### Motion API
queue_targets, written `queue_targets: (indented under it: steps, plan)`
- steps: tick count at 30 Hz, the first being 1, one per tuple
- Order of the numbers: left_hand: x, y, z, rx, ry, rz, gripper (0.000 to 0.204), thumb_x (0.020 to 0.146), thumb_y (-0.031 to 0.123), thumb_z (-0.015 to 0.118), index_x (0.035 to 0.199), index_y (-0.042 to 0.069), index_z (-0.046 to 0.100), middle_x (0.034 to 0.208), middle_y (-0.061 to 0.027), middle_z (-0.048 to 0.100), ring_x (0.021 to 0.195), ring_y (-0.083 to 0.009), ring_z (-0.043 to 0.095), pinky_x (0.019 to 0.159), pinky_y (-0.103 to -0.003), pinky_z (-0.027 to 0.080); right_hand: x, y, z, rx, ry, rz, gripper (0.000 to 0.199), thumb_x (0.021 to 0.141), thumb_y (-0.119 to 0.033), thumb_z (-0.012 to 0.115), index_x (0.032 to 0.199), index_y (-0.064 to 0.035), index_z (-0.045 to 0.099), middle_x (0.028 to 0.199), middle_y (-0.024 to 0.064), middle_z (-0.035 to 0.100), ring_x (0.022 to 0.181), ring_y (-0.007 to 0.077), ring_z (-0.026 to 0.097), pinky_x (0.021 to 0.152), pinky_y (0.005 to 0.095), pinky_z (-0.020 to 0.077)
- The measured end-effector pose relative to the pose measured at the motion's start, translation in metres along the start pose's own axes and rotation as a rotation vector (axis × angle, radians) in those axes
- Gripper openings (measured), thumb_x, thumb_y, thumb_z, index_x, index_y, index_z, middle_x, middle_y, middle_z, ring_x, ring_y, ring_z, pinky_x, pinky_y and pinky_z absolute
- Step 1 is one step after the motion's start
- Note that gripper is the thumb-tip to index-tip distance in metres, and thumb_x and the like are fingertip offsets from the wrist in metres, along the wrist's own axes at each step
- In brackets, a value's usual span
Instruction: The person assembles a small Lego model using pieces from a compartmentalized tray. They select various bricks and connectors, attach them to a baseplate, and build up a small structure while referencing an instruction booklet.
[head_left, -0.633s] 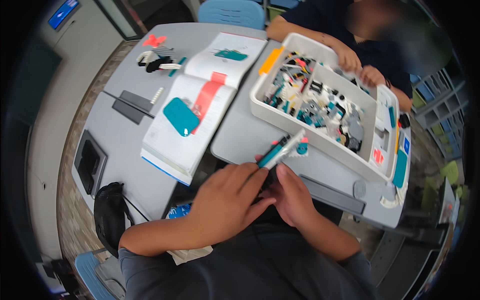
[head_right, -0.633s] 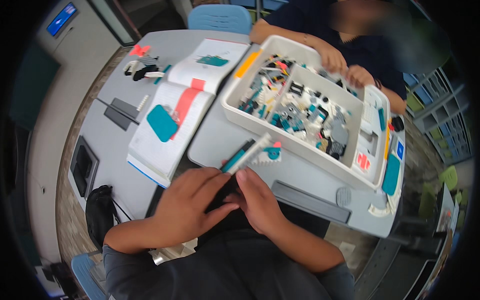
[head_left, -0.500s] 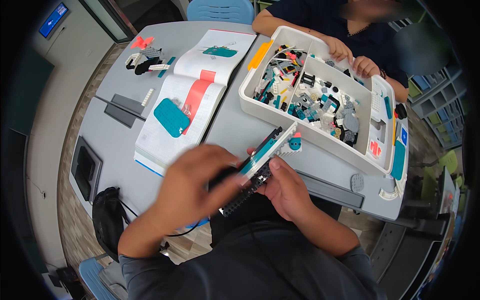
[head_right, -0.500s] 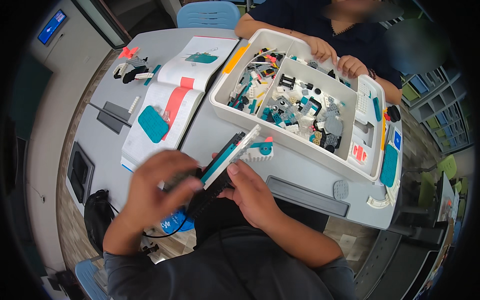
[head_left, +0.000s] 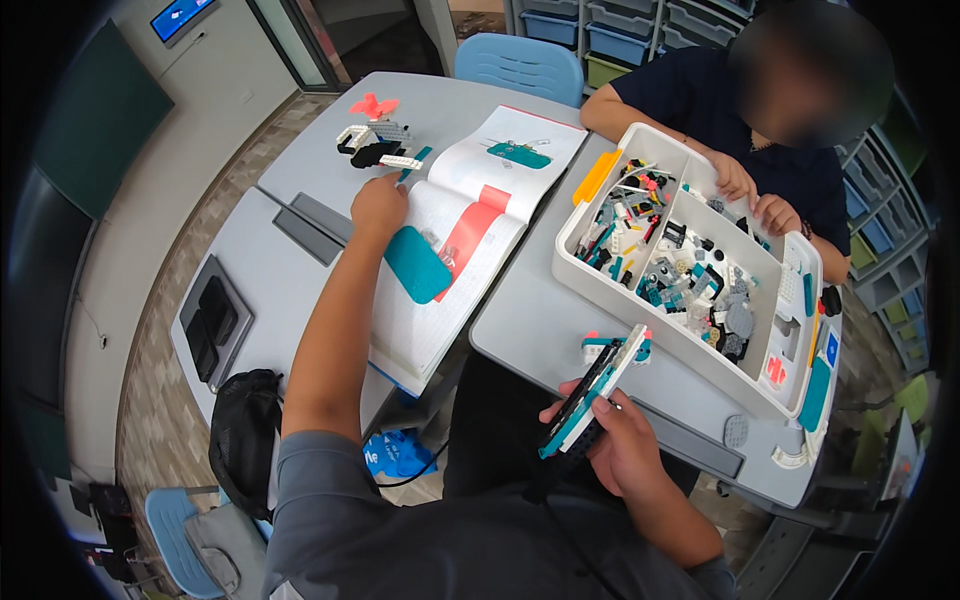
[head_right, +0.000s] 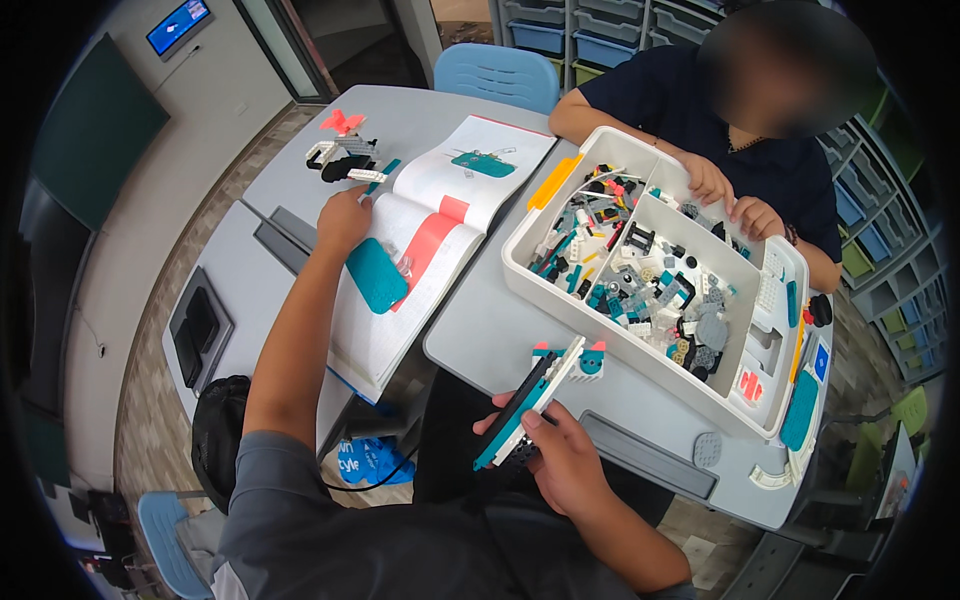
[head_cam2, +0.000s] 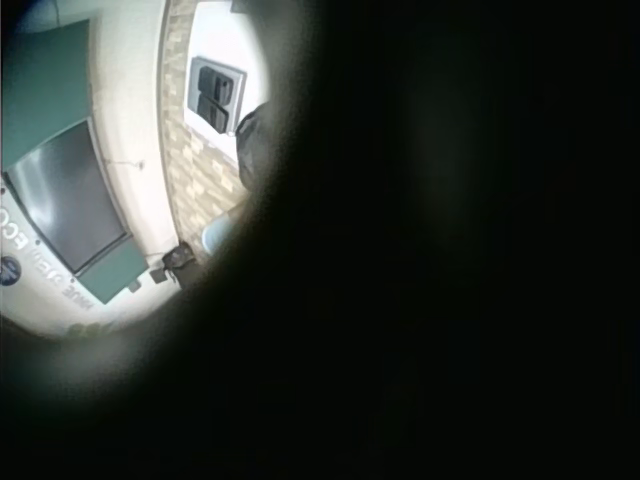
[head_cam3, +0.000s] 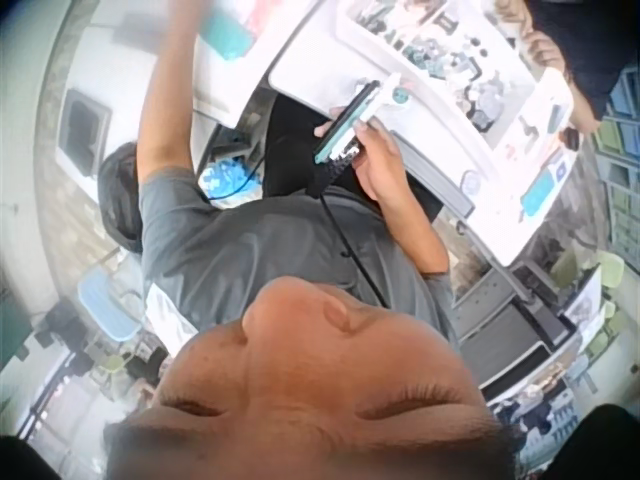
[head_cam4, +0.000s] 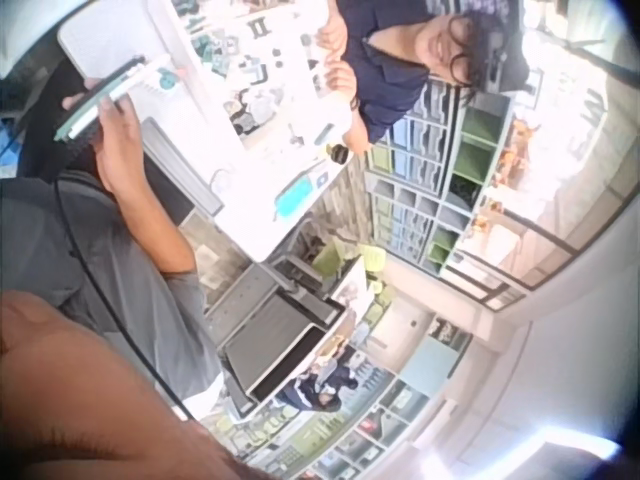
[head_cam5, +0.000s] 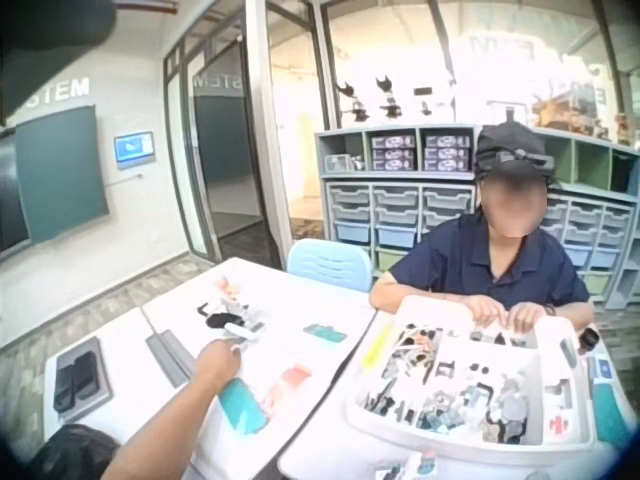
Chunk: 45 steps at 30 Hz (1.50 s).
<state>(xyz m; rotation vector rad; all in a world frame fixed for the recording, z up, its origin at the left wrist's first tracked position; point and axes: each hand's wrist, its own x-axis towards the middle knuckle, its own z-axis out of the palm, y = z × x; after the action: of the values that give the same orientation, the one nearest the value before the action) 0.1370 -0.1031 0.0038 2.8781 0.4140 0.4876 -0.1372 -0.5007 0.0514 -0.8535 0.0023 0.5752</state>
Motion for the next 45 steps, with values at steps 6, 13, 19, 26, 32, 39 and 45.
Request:
queue_targets:
  steps: [6, 13, 19, 26, 32, 39, 45]
  plan:
    - [0.018, -0.018, 0.010, 0.022, -0.023, 0.061, 0.029, 0.091, 0.034, 0.071, 0.108, 0.010, 0.077, 0.114, -0.0224, 0.072, 0.105, -0.0422, 0.068, 0.093, -0.051, 0.053, 0.000, -0.003, -0.007, 0.006, -0.017, -0.045, 0.037, 0.111, -0.021, 0.049, 0.138, 0.0037, 0.053, 0.119, 0.0213, 0.068, 0.117, 0.0268, 0.066, 0.098, 0.0395, 0.0543]
    - [0.017, -0.049, 0.008, -0.058, 0.006, 0.166, 0.017, 0.086, 0.018, 0.071, 0.097, 0.006, 0.073, 0.094, -0.0178, 0.075, 0.092, -0.0375, 0.072, 0.082, -0.050, 0.056, 0.001, -0.005, -0.002, -0.094, -0.051, -0.096, 0.034, 0.110, -0.023, 0.056, 0.136, -0.0004, 0.058, 0.119, 0.0106, 0.069, 0.114, 0.0160, 0.063, 0.099, 0.0326, 0.0502]
    - [0.007, -0.057, -0.010, 0.022, 0.092, 0.243, 0.029, 0.089, 0.012, 0.065, 0.117, 0.009, 0.069, 0.094, -0.0164, 0.075, 0.089, -0.0356, 0.072, 0.080, -0.047, 0.056, -0.009, -0.005, 0.002, -0.208, 0.059, -0.166, 0.034, 0.110, -0.026, 0.057, 0.134, -0.0023, 0.061, 0.119, 0.0048, 0.066, 0.110, 0.0100, 0.059, 0.098, 0.0292, 0.0490]
    - [-0.065, -0.029, -0.082, -0.602, -0.096, 0.010, 0.040, 0.098, 0.008, 0.054, 0.138, 0.005, 0.059, 0.090, -0.0094, 0.071, 0.080, -0.0178, 0.072, 0.070, -0.034, 0.057, -0.018, -0.020, 0.002, -0.409, 0.089, -0.237, 0.033, 0.108, -0.023, 0.061, 0.135, -0.0037, 0.062, 0.114, 0.0008, 0.065, 0.100, 0.0050, 0.059, 0.084, 0.0239, 0.0501]
    - [-0.170, 0.053, -0.131, -1.528, -0.780, -0.232, 0.013, 0.096, 0.007, 0.048, 0.104, 0.005, 0.058, 0.089, -0.0055, 0.057, 0.070, -0.0176, 0.060, 0.064, -0.031, 0.051, -0.021, -0.018, 0.004, -0.449, 0.101, -0.329, 0.027, 0.103, -0.019, 0.070, 0.123, -0.0021, 0.063, 0.104, -0.0014, 0.065, 0.083, 0.0003, 0.058, 0.066, 0.0204, 0.0472]
    - [-0.237, 0.146, -0.152, -1.796, -1.044, -0.084, 0.013, 0.091, 0.021, 0.050, 0.092, 0.010, 0.044, 0.084, -0.0075, 0.048, 0.065, -0.0200, 0.047, 0.064, -0.033, 0.040, -0.036, -0.016, 0.008, -0.597, 0.075, -0.330, 0.026, 0.100, -0.017, 0.073, 0.117, -0.0013, 0.062, 0.087, 0.0004, 0.068, 0.071, 0.0027, 0.061, 0.060, 0.0226, 0.0479]
    - [-0.273, 0.196, -0.166, -1.542, -0.698, 0.202, 0.037, 0.094, -0.001, 0.074, 0.095, 0.010, 0.038, 0.097, -0.0091, 0.062, 0.093, -0.0115, 0.062, 0.081, -0.027, 0.052, -0.053, -0.030, 0.005, -0.699, 0.131, -0.326, 0.024, 0.096, -0.016, 0.075, 0.114, -0.0018, 0.065, 0.088, 0.0035, 0.069, 0.077, 0.0069, 0.063, 0.068, 0.0277, 0.0509]
